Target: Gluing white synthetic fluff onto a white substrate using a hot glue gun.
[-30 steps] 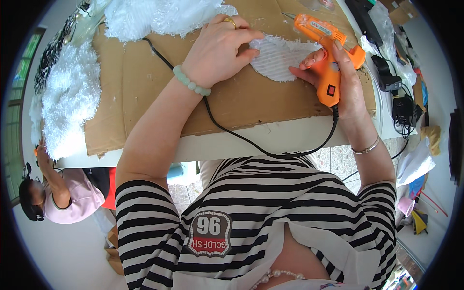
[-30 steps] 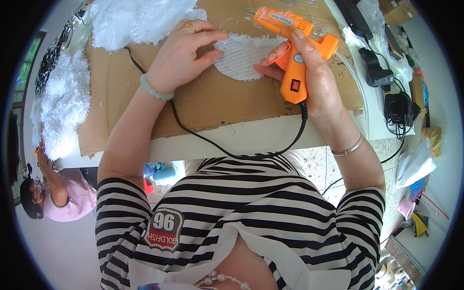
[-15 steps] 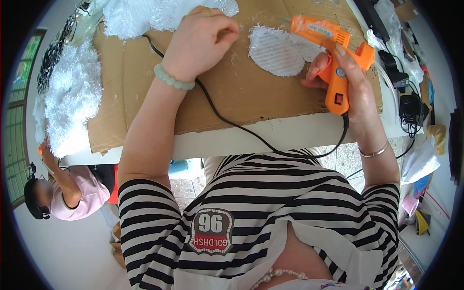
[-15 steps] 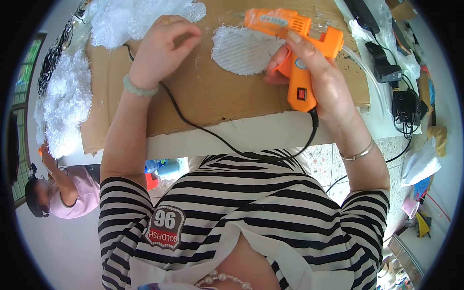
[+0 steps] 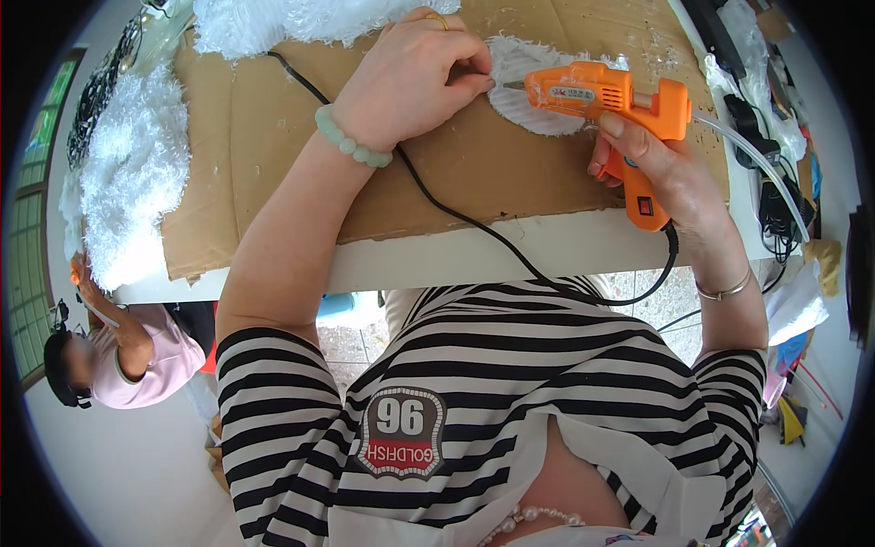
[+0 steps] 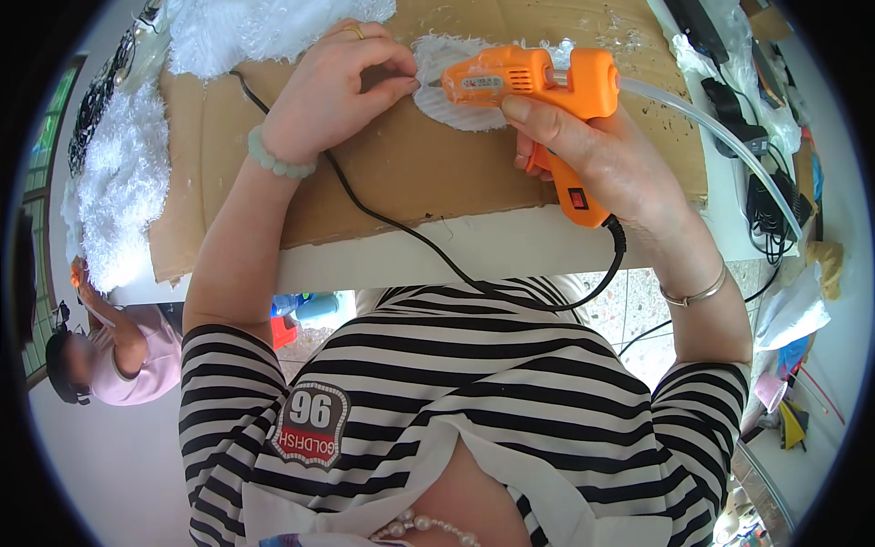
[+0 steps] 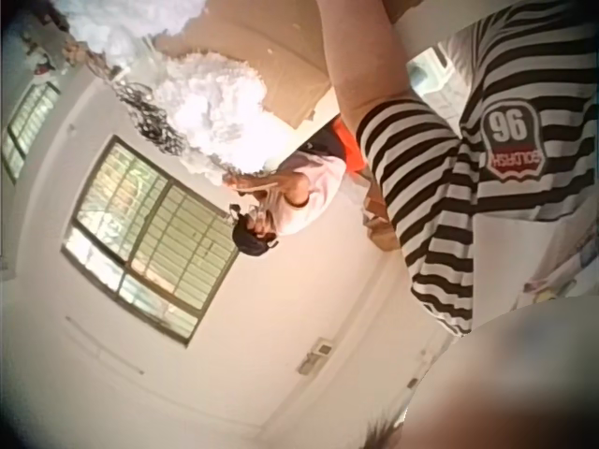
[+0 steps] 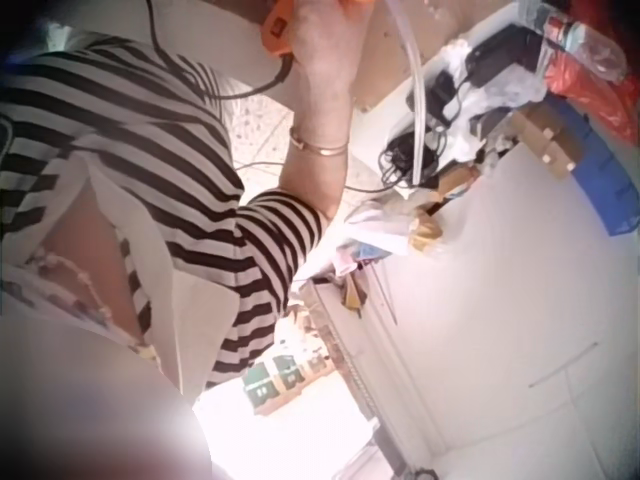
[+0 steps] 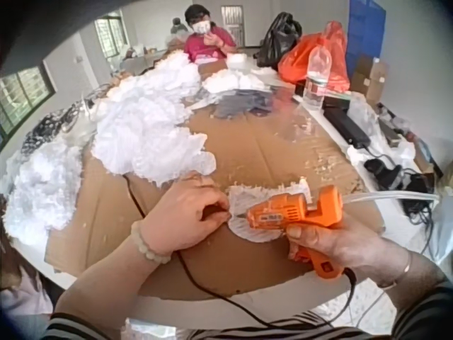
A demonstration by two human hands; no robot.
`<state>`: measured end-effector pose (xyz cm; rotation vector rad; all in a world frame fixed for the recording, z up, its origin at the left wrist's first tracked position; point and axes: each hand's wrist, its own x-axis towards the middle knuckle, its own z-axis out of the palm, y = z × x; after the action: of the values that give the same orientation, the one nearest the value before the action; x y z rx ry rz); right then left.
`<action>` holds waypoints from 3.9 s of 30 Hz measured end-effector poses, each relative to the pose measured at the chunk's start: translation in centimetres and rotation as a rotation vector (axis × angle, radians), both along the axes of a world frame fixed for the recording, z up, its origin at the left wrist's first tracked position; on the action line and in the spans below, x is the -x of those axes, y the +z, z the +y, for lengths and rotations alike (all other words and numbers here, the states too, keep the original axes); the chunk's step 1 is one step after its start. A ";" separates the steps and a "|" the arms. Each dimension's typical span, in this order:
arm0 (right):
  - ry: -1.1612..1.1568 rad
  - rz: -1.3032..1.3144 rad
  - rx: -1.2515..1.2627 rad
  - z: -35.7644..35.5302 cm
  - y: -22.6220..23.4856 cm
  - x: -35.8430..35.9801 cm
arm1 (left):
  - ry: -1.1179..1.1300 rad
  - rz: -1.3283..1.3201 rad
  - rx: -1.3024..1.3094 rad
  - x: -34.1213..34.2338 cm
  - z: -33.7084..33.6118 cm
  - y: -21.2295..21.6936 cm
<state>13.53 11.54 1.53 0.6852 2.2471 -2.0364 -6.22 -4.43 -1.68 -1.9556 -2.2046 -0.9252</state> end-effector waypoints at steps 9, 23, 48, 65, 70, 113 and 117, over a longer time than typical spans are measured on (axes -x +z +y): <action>0.077 0.011 -0.084 0.4 -0.1 0.3 | -0.019 -0.030 -0.071 0.1 0.3 0.3; 0.081 -0.041 -0.085 1.0 0.2 -1.0 | -0.018 0.058 -0.118 -0.3 0.9 0.1; 0.082 -0.049 -0.113 1.8 0.4 -2.2 | -0.047 0.050 0.017 -0.4 0.3 1.3; -0.067 0.103 0.060 3.8 -0.2 -4.7 | 0.173 -0.120 0.308 0.3 2.8 2.2; -0.101 0.170 0.041 3.1 -0.6 -4.5 | 0.138 -0.576 0.191 1.6 2.5 1.8; 0.283 0.073 -0.096 5.2 -1.0 0.6 | 0.293 -0.083 0.061 -3.9 0.8 -0.3; 0.292 0.100 -0.118 4.8 -0.6 0.4 | 0.261 -0.112 0.038 -3.5 1.7 -0.6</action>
<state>13.15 16.33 0.90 0.2437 2.3704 -1.8495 -2.73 -2.73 -2.29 -1.6125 -2.4790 -0.9805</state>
